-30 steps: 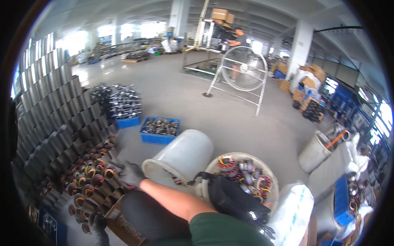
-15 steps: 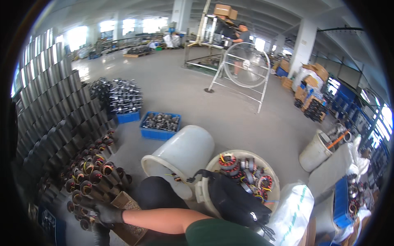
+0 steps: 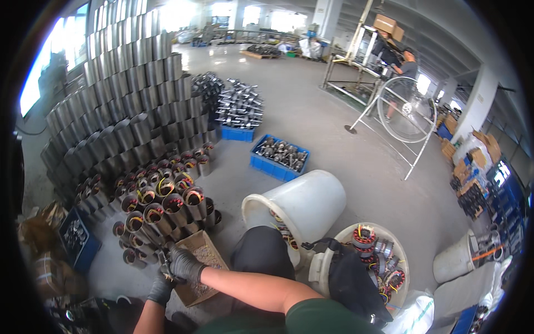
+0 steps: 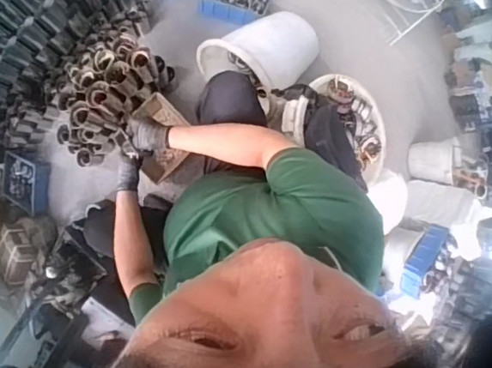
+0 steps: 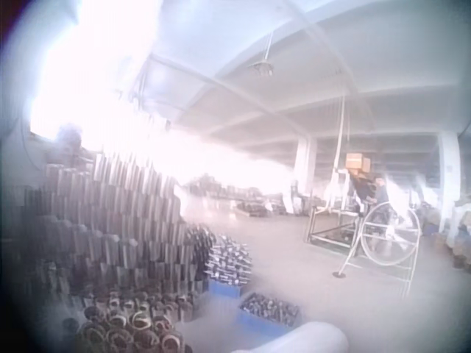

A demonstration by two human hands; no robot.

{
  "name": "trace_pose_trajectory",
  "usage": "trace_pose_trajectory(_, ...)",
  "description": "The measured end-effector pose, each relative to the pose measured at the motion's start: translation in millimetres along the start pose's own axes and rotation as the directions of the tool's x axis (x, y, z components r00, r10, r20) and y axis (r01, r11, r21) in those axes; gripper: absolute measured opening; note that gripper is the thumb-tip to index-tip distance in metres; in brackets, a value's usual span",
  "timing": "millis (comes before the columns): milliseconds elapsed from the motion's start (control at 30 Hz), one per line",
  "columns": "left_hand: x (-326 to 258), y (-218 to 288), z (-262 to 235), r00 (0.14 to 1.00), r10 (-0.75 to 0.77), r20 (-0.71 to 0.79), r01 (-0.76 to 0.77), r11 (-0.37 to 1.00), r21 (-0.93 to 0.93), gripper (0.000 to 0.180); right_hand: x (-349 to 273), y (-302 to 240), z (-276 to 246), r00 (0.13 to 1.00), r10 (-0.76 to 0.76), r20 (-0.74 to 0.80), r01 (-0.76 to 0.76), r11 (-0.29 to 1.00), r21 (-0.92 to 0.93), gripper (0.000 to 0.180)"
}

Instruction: Assembling electronic wires and components into cylindrical metal housings.

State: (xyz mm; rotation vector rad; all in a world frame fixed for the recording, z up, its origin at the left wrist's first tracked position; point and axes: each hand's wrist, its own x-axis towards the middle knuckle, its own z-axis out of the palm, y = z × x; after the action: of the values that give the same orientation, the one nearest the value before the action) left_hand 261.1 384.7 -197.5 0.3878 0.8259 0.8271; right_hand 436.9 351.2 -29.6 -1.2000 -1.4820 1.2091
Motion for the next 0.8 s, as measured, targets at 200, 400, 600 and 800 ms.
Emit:
trace_pose_trajectory(200, 11.8, -10.0, 1.0, 0.975, -0.204, -0.084, 0.17, 0.938, -0.302, 0.043, -2.9, 17.0, 3.3, 0.991, -0.131, -0.029, 0.128, 0.988, -0.087, 0.041)
trace_pose_trajectory(400, -31.0, -5.6, 36.0, 0.985, 0.143, 0.095, -0.171, 0.845, 0.506, 0.027, 22.1, 78.8, 7.6, 0.984, 0.172, 0.042, -0.141, 0.615, 0.776, 0.03)
trace_pose_trajectory(600, -56.0, 21.8, 57.3, 0.992, 0.108, -0.066, -0.059, 0.854, 0.518, 0.037, -1.9, 23.3, 12.5, 0.993, -0.092, -0.071, 0.08, 0.986, -0.146, 0.038)
trace_pose_trajectory(800, -76.2, 34.9, 89.5, 0.914, 0.404, -0.05, -0.061, 0.257, 0.965, 0.054, -10.2, 7.4, 5.0, 0.997, -0.077, 0.006, 0.077, 0.994, 0.073, 0.041)
